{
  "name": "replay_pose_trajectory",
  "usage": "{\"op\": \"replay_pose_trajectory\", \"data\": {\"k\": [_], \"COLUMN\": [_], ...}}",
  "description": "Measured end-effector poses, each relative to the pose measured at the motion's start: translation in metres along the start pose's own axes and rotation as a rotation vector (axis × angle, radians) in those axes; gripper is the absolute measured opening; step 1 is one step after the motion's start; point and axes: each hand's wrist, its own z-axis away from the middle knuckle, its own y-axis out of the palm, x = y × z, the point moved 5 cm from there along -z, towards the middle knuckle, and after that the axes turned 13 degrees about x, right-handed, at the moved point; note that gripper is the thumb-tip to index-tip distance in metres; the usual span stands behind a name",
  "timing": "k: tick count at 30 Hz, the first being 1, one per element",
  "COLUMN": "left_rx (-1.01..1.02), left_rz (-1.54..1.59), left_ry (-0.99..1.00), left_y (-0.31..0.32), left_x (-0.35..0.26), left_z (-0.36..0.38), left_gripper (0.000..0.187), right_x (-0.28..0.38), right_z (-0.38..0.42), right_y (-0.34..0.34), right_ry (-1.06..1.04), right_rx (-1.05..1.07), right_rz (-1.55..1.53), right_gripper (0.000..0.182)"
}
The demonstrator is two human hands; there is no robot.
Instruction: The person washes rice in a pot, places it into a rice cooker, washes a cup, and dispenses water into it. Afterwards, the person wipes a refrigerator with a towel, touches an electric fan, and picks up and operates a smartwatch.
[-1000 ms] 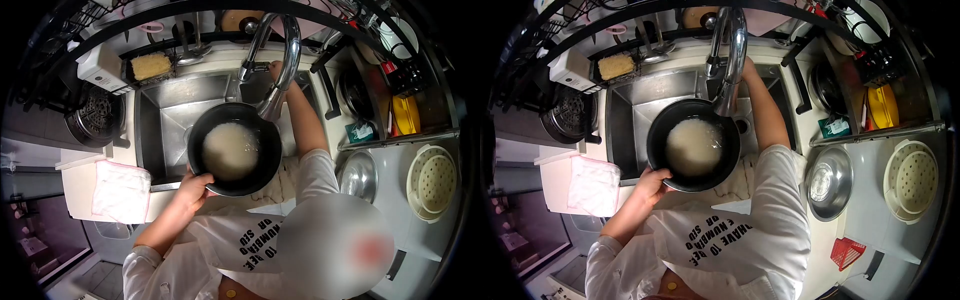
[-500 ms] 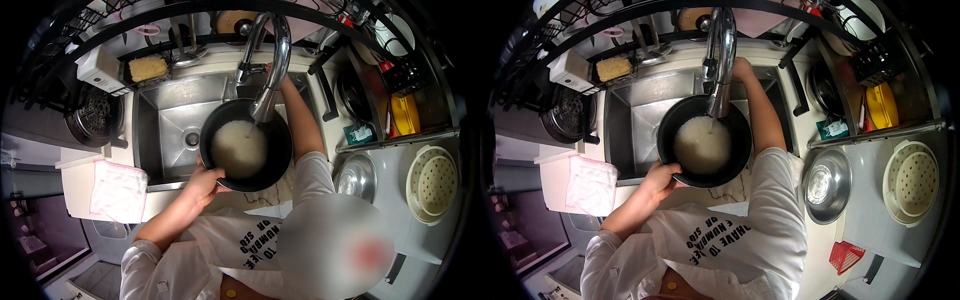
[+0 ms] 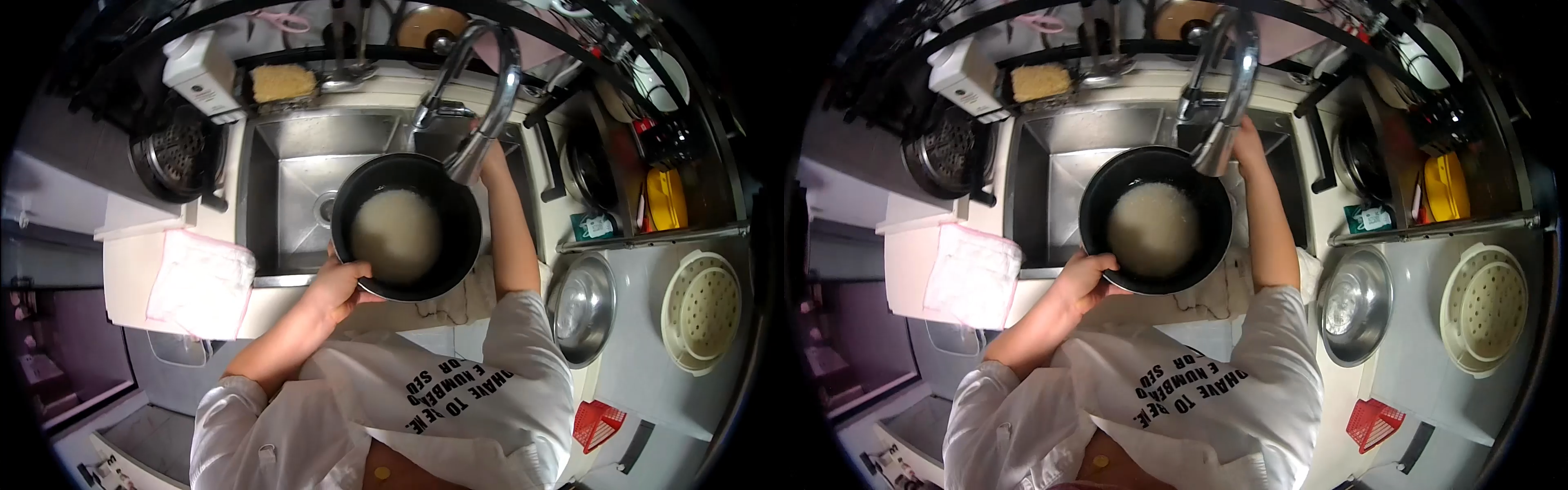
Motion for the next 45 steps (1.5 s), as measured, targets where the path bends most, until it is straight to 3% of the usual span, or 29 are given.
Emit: {"op": "replay_pose_trajectory", "data": {"k": [2, 3, 5, 6, 8, 12, 14, 15, 19, 22, 26, 29, 36, 45], "left_rx": [-0.021, -0.028, -0.05, -0.058, -0.079, -0.07, -0.067, -0.09, -0.179, -0.094, -0.208, -0.209, -0.22, -0.213], "left_rz": [0.02, 0.027, 0.032, 0.023, 0.028, 0.034, 0.039, 0.031, 0.029, 0.042, 0.102, 0.082, 0.139, 0.185], "left_ry": [0.022, 0.038, 0.075, 0.105, 0.138, 0.169, 0.215, 0.234, 0.306, 0.309, 0.392, 0.398, 0.441, 0.481], "left_y": [-0.011, -0.016, -0.025, -0.031, -0.046, -0.088, -0.106, -0.114, -0.155, -0.191, -0.225, -0.257, -0.287, -0.304], "left_x": [-0.004, -0.006, -0.014, -0.02, -0.026, -0.035, -0.041, -0.046, -0.056, -0.058, -0.061, -0.057, -0.056, -0.04], "left_z": [0.013, 0.02, 0.039, 0.049, 0.069, 0.107, 0.132, 0.147, 0.201, 0.228, 0.267, 0.284, 0.313, 0.314], "left_gripper": [0.055, 0.055, 0.056, 0.057, 0.06, 0.063, 0.063, 0.063, 0.064, 0.071, 0.062, 0.053, 0.057, 0.063], "right_x": [-0.009, -0.024, -0.055, -0.054, -0.051, -0.008, -0.003, 0.0, 0.011, 0.031, 0.009, 0.014, 0.005, -0.003], "right_z": [0.035, 0.046, 0.063, 0.074, 0.1, 0.155, 0.172, 0.179, 0.197, 0.217, 0.214, 0.226, 0.229, 0.232], "right_y": [0.014, 0.015, 0.026, 0.038, 0.081, 0.172, 0.215, 0.241, 0.311, 0.363, 0.41, 0.452, 0.502, 0.515], "right_ry": [-0.063, -0.045, 0.159, 0.156, 0.14, 0.25, 0.324, 0.248, 0.253, 0.255, 0.326, 0.256, 0.26, 0.299], "right_rx": [-0.045, -0.093, -0.059, -0.04, 0.309, 0.445, 0.685, 0.587, 0.631, 0.648, 0.652, 0.718, 0.786, 0.771], "right_rz": [-0.131, -0.054, 0.003, 0.008, -0.101, -0.35, -0.35, -0.389, -0.193, -0.099, -0.023, -0.114, -0.136, -0.044], "right_gripper": [0.03, 0.029, 0.031, 0.031, 0.043, 0.064, 0.072, 0.067, 0.055, 0.055, 0.056, 0.055, 0.056, 0.061]}}
